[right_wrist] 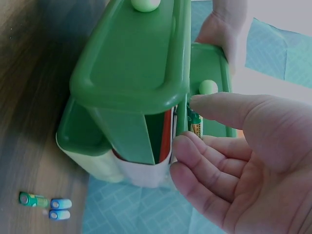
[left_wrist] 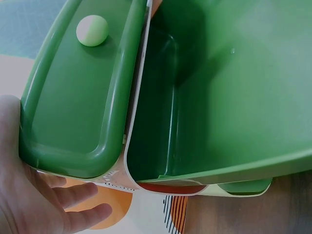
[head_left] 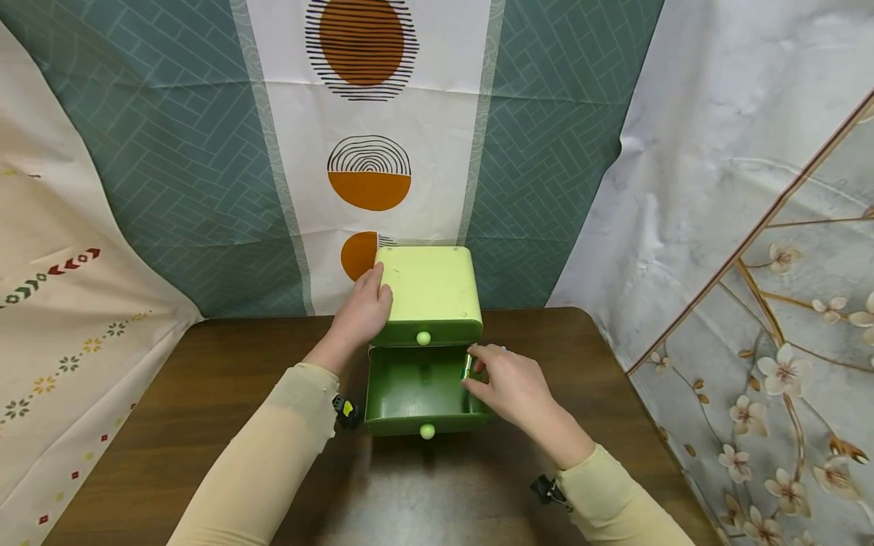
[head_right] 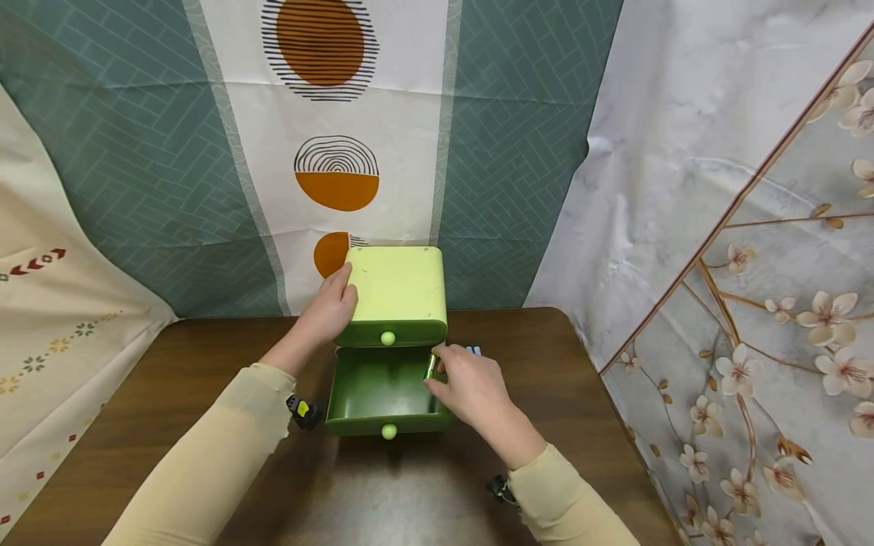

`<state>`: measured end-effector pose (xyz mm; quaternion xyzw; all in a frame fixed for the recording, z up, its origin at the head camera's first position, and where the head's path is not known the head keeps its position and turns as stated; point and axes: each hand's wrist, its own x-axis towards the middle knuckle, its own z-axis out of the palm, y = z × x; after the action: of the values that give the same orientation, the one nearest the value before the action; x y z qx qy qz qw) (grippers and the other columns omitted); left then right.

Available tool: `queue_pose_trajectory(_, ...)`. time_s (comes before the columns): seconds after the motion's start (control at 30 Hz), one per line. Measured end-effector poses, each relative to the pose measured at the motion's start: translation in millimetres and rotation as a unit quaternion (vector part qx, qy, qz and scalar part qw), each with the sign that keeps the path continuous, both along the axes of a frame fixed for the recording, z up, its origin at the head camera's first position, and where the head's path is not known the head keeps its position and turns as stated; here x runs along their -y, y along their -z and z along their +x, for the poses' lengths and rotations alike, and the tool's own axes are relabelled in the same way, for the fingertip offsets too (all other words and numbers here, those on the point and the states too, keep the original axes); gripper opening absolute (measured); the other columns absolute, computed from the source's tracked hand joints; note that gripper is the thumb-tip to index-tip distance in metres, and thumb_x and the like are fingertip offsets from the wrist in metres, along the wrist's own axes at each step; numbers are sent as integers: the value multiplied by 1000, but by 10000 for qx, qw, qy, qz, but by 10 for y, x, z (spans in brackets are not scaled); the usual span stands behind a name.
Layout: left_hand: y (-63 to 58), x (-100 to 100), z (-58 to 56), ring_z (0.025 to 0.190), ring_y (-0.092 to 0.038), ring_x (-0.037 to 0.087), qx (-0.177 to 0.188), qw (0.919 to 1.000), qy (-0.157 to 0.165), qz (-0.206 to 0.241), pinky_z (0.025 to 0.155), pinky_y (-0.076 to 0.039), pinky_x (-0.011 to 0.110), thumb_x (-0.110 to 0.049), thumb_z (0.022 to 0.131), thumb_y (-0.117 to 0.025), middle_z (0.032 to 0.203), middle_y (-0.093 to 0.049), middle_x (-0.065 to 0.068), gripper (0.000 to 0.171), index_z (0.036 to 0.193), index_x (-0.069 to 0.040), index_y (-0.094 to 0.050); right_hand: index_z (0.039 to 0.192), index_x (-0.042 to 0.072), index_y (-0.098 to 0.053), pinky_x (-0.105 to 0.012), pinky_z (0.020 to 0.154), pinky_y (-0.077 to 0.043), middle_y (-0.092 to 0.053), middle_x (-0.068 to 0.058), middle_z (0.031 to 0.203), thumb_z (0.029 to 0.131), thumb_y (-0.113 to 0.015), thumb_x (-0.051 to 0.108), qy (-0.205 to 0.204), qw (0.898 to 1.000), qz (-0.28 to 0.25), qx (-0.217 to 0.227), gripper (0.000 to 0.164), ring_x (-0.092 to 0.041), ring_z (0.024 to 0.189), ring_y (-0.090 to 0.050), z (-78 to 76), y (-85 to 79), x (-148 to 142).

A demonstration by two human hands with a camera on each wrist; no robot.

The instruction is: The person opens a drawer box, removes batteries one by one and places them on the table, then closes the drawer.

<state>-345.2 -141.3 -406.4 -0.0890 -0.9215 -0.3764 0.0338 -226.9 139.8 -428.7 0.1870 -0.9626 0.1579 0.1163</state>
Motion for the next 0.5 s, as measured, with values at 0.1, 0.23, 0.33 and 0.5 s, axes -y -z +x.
queue_pose_trajectory(0.1,5,-2,-4,167,-20,40,-1,10000,-14,3,132,-21,60,-41,116,-23,182,-15,20,70,179,-13,-12,134,8,-77,-36,65,-56,-74,8,99,92,-91,26,29,10000,-44,12,47,-11,74,-68,-3,3,-49)
queue_pose_trajectory(0.23,8,-4,-8,167,-20,40,-7,10000,-4,-18,132,-21,60,-41,116,-23,182,-14,19,70,179,-13,-12,135,8,-77,-37,67,-56,-74,8,101,92,-91,25,85,9999,-121,17,49,-9,74,-67,-6,8,-124)
queue_pose_trajectory(0.33,3,-6,-6,167,-19,40,-10,10000,4,-28,132,-20,60,-41,116,-22,183,-14,19,70,179,-13,-12,134,9,-77,-38,67,-56,-74,9,100,92,-91,24,135,9998,-167,25,47,-9,75,-67,-16,14,-185)
queue_pose_trajectory(0.5,-10,-4,7,167,-18,40,-8,10000,5,-6,132,-19,60,-39,117,-23,182,-14,21,69,179,-13,-12,124,12,-78,-38,66,-54,-72,8,98,91,-89,19,168,9997,-194,26,35,-10,75,-65,-36,23,-290)
